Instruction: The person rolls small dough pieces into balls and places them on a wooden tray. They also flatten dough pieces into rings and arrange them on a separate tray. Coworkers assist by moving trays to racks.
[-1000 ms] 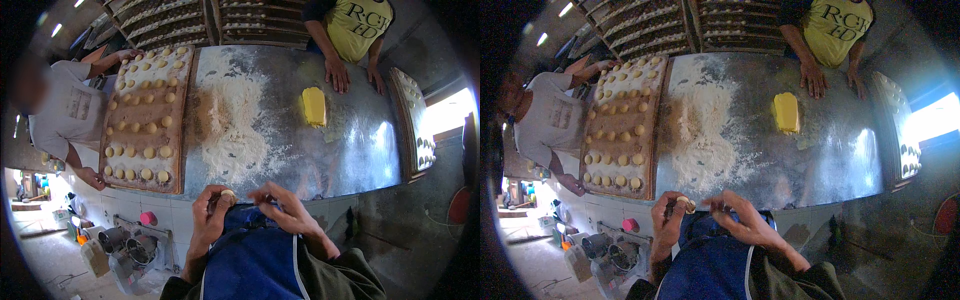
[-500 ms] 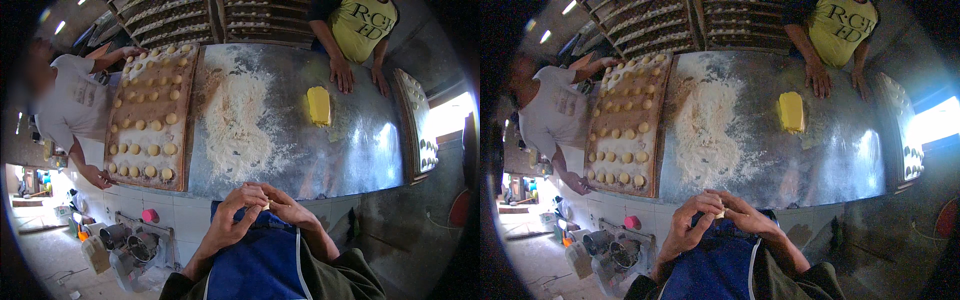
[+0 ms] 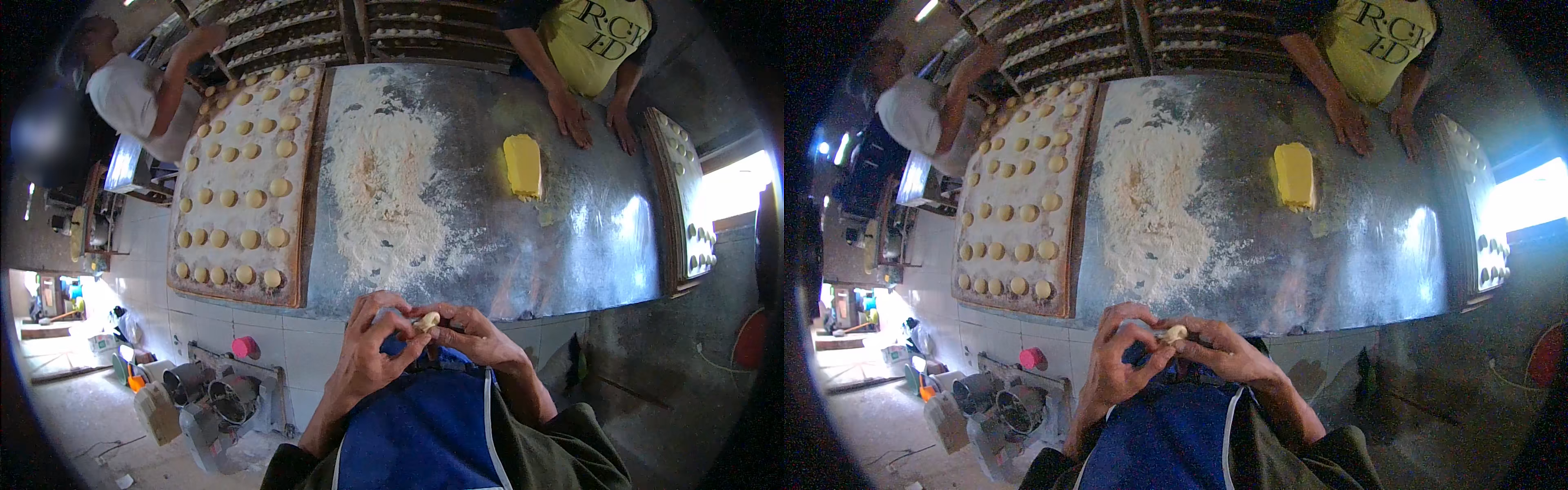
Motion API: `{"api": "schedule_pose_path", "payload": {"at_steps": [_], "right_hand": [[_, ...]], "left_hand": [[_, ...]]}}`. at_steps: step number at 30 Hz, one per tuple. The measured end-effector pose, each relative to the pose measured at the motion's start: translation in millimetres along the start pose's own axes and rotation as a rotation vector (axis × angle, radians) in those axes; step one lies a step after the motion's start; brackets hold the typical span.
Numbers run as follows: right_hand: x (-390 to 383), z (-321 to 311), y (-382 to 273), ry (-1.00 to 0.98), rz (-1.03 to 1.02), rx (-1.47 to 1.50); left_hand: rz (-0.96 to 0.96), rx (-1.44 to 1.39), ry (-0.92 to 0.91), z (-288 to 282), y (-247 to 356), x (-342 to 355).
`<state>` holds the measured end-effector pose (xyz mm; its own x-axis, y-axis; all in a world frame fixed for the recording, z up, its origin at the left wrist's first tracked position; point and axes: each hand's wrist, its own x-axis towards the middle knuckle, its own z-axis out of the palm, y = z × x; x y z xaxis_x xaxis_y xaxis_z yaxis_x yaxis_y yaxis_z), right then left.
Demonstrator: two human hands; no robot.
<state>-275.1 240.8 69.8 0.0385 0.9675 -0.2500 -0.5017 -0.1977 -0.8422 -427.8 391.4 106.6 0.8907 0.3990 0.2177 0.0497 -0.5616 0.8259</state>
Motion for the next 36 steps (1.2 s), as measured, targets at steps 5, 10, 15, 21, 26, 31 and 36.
{"api": "schedule_pose_path", "payload": {"at_steps": [5,10,15,21,26,31,36], "right_hand": [[-7,11,-2,0.187,-0.080,0.053],[-7,9,-2,0.132,0.014,-0.150],[5,21,-8,0.035,-0.072,0.087],[32,39,3,0.237,0.268,0.289],[65,50,11,-0.072,0.456,0.131],[83,60,24,-0.098,0.498,-0.293],[92,76,53,-0.014,0.460,-0.352]], "left_hand": [[-0.088,-0.121,-0.020,3,2,-3],[-0.043,-0.040,-0.012,7,-7,-12],[-0.010,0.002,0.044,-1,-8,-17],[-0.088,0.120,0.279,-12,10,-47],[-0.453,-0.671,0.679,11,9,-135],[-0.391,-1.453,1.145,66,-3,-230],[-0.350,-1.527,1.361,121,-6,-290]]}}
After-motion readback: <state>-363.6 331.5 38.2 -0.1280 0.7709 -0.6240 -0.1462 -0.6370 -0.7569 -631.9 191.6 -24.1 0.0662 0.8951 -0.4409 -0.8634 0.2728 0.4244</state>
